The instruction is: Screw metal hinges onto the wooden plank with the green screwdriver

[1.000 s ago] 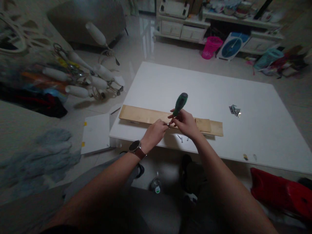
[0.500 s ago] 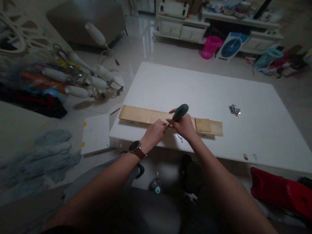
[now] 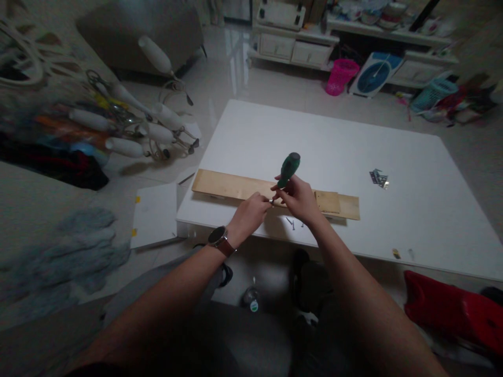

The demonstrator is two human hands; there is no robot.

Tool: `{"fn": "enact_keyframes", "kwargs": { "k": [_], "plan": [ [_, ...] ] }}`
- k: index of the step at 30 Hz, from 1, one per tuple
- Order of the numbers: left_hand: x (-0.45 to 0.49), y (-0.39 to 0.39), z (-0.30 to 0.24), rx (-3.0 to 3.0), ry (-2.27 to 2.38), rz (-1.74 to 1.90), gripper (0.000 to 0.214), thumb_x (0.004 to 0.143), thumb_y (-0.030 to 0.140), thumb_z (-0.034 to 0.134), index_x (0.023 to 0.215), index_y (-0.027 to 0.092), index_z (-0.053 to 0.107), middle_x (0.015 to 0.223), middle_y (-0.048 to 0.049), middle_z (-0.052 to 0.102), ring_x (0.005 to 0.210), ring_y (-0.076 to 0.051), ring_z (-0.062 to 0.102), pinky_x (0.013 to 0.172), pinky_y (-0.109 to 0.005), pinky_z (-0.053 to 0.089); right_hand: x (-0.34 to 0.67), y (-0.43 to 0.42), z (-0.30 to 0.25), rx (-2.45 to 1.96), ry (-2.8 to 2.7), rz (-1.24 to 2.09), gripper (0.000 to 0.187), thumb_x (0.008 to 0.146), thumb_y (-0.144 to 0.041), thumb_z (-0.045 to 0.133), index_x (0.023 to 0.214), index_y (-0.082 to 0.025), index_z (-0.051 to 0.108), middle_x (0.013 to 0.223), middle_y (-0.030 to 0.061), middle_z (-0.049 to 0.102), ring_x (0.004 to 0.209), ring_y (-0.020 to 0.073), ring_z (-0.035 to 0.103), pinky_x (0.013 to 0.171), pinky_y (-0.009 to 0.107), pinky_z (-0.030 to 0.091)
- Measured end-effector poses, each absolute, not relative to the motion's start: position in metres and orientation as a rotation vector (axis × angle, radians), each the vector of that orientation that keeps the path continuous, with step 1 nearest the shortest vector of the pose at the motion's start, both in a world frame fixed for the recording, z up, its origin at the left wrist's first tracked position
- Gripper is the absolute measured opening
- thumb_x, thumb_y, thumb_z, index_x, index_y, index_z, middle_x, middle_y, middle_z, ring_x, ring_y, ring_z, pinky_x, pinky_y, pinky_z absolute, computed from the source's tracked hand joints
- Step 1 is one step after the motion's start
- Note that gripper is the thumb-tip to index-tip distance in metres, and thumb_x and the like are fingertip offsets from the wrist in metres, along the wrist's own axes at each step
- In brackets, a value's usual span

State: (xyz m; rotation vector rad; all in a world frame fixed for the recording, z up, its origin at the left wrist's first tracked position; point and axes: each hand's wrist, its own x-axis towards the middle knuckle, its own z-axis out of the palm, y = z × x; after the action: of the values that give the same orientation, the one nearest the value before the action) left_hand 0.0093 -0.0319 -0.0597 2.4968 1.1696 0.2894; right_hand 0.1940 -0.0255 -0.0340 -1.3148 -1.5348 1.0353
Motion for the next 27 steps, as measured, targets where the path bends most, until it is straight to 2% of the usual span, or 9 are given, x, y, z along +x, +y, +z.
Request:
{"fn": "enact_keyframes", "kwargs": {
  "k": [8, 14, 18, 22, 24, 27],
  "plan": [
    [0.0093, -0.0315, -0.0611, 2.495, 1.183, 0.283, 0.031, 0.099, 0.006, 0.054, 0.113, 0.017, 0.079, 0.113, -0.0104, 0.075, 0.115, -0.024, 0.065, 0.099, -0.035, 0.058, 0.1917, -0.0253, -0.0356, -1.517, -1.651, 0.72, 0.031, 0.082, -0.04, 0.08, 0.105, -0.021, 0.072, 0.068, 0.0005, 0.068, 0.063, 0.0198, 0.064, 0.062, 0.033, 0.049],
    [0.008, -0.0312, -0.0632, 2.515, 1.148, 0.312, 0.029, 0.098, 0.005, 0.055, 0.111, 0.017, 0.078, 0.115, -0.0097, 0.076, 0.115, -0.025, 0.064, 0.099, -0.036, 0.058, 0.1898, -0.0261, -0.0333, -1.443, -1.54, 0.916, 0.026, 0.082, -0.032, 0.072, 0.105, -0.02, 0.069, 0.082, 0.0034, 0.075, 0.065, 0.0197, 0.071, 0.066, 0.035, 0.056],
    [0.0084, -0.0311, -0.0626, 2.501, 1.153, 0.327, 0.027, 0.099, 0.007, 0.056, 0.109, 0.017, 0.079, 0.119, -0.0096, 0.077, 0.116, -0.025, 0.064, 0.1, -0.038, 0.058, 0.1945, -0.0254, -0.0354, -1.37, -1.541, 0.98, 0.039, 0.078, -0.026, 0.069, 0.116, -0.02, 0.066, 0.092, 0.0061, 0.079, 0.073, 0.0207, 0.075, 0.069, 0.035, 0.058],
    [0.0088, -0.0312, -0.0621, 2.5, 1.135, 0.364, 0.026, 0.098, 0.007, 0.058, 0.104, 0.018, 0.08, 0.121, -0.0101, 0.076, 0.116, -0.024, 0.064, 0.102, -0.037, 0.058, 0.1983, -0.024, -0.0368, -1.281, -1.525, 1.068, 0.044, 0.084, -0.03, 0.066, 0.126, -0.019, 0.061, 0.104, 0.0102, 0.08, 0.075, 0.0203, 0.077, 0.067, 0.034, 0.059],
    [0.009, -0.0311, -0.0622, 2.498, 1.137, 0.367, 0.025, 0.098, 0.007, 0.058, 0.103, 0.018, 0.08, 0.119, -0.0106, 0.076, 0.116, -0.024, 0.065, 0.102, -0.038, 0.059, 0.198, -0.0242, -0.0354, -1.306, -1.531, 1.033, 0.042, 0.086, -0.033, 0.068, 0.125, -0.02, 0.062, 0.1, 0.009, 0.08, 0.075, 0.0203, 0.077, 0.067, 0.033, 0.058],
    [0.0093, -0.031, -0.0614, 2.471, 1.166, 0.33, 0.026, 0.099, 0.008, 0.057, 0.104, 0.018, 0.08, 0.117, -0.0104, 0.076, 0.116, -0.024, 0.066, 0.102, -0.038, 0.059, 0.1957, -0.0252, -0.0338, -1.385, -1.6, 0.878, 0.033, 0.085, -0.036, 0.075, 0.114, -0.022, 0.067, 0.082, 0.0033, 0.077, 0.069, 0.0193, 0.073, 0.065, 0.031, 0.055]
  ]
}}
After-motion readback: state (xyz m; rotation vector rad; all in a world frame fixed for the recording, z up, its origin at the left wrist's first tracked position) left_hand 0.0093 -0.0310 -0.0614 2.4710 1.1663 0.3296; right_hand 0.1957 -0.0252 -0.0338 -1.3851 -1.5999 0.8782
